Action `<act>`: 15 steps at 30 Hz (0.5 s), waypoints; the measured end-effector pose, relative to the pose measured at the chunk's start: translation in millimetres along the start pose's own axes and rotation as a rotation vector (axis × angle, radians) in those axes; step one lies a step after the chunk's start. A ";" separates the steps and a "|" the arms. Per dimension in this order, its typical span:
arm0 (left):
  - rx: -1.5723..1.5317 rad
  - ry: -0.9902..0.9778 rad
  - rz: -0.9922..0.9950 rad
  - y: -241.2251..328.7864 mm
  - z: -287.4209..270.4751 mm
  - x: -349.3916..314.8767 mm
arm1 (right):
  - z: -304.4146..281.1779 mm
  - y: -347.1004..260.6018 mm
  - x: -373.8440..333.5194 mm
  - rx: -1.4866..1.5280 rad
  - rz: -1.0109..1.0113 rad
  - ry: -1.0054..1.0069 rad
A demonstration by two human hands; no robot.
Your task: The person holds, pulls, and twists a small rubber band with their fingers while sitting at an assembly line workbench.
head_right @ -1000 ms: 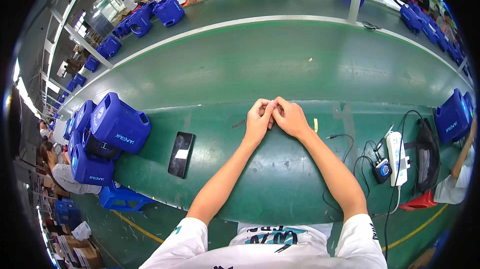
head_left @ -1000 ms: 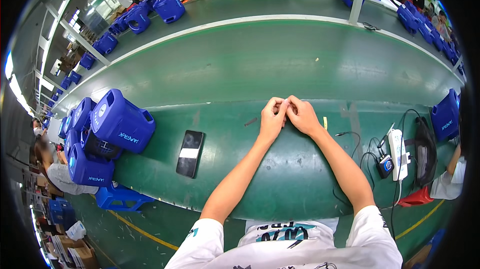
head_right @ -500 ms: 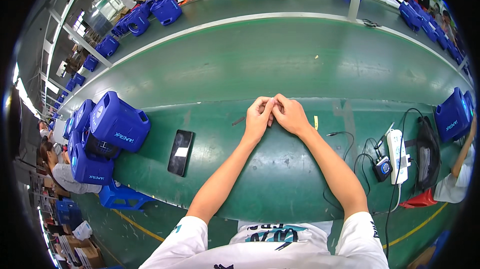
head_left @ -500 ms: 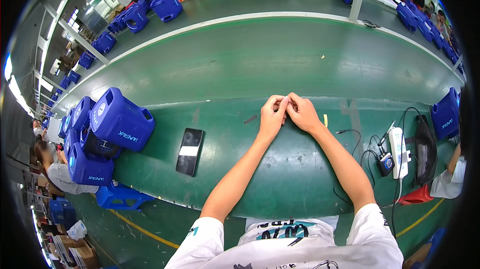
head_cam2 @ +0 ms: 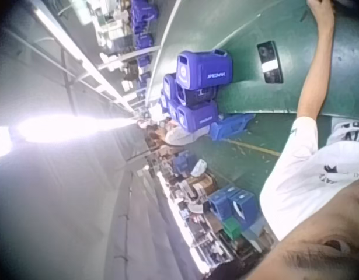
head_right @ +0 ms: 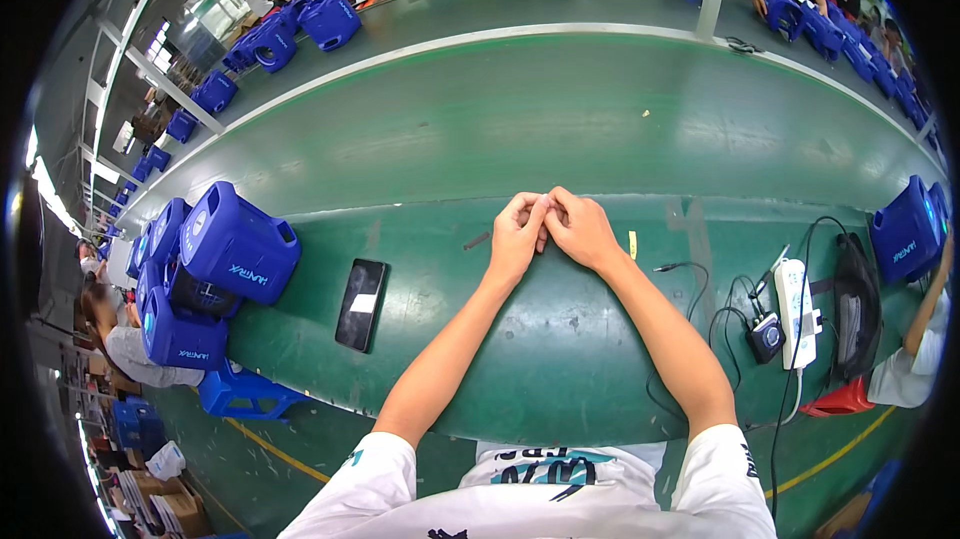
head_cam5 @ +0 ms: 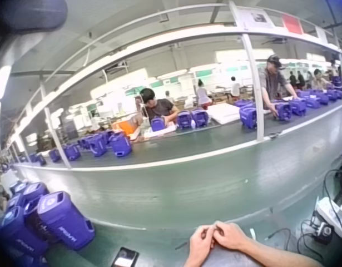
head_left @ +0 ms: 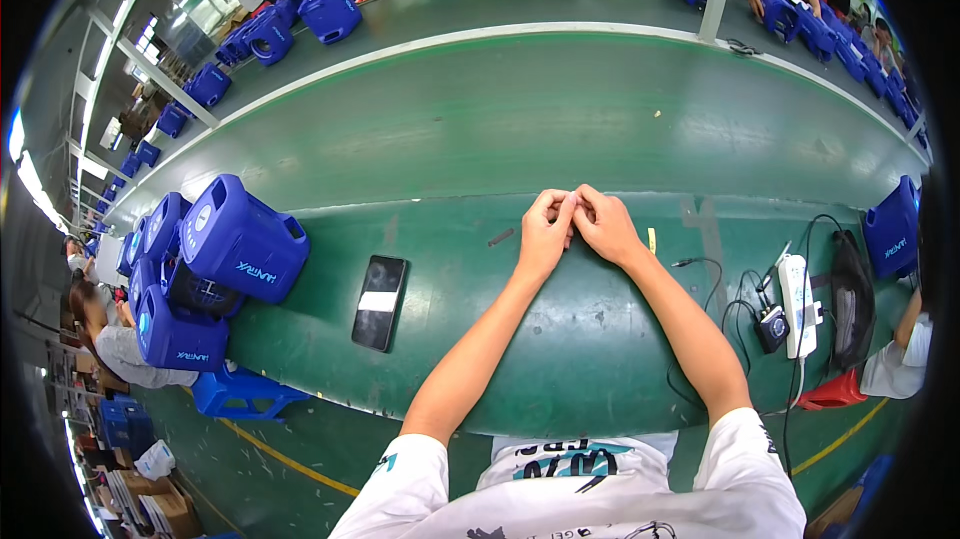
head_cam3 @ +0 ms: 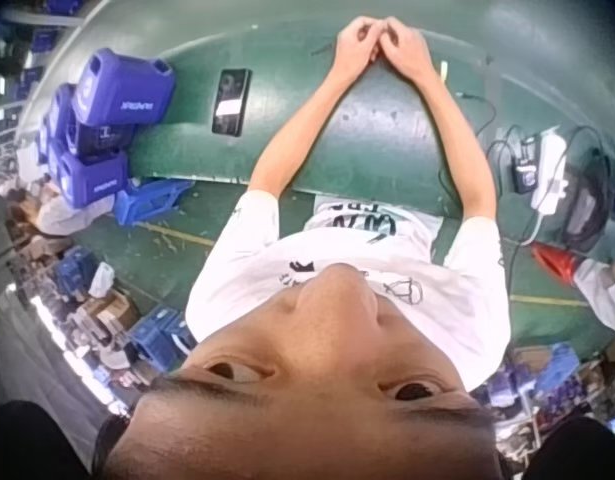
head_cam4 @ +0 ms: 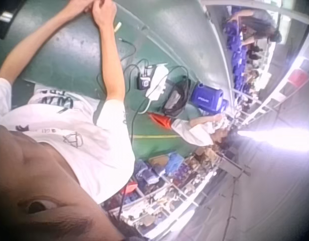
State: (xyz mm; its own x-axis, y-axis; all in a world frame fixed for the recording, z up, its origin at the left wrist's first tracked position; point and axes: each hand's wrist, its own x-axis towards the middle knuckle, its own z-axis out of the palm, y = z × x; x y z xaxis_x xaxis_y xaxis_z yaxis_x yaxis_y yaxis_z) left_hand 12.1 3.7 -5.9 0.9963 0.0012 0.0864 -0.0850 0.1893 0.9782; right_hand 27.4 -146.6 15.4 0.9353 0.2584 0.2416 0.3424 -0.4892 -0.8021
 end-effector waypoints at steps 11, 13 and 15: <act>0.000 0.004 0.004 0.9 0.9 -1.2 | 0.9 1.1 0.3 0.002 -0.016 0.009; 0.003 0.000 -0.004 0.5 0.6 -1.3 | 1.6 0.5 -0.2 -0.007 -0.013 0.000; 0.005 -0.002 -0.006 -0.3 0.5 0.3 | 1.2 -1.0 -1.0 0.023 -0.025 0.017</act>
State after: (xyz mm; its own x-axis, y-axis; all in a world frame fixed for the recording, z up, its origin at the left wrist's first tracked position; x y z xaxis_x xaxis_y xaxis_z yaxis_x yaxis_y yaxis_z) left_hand 12.4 3.1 -6.1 0.9967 -0.0021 0.0812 -0.0794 0.1840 0.9797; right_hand 26.0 -145.4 15.3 0.9281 0.2557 0.2705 0.3632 -0.4632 -0.8084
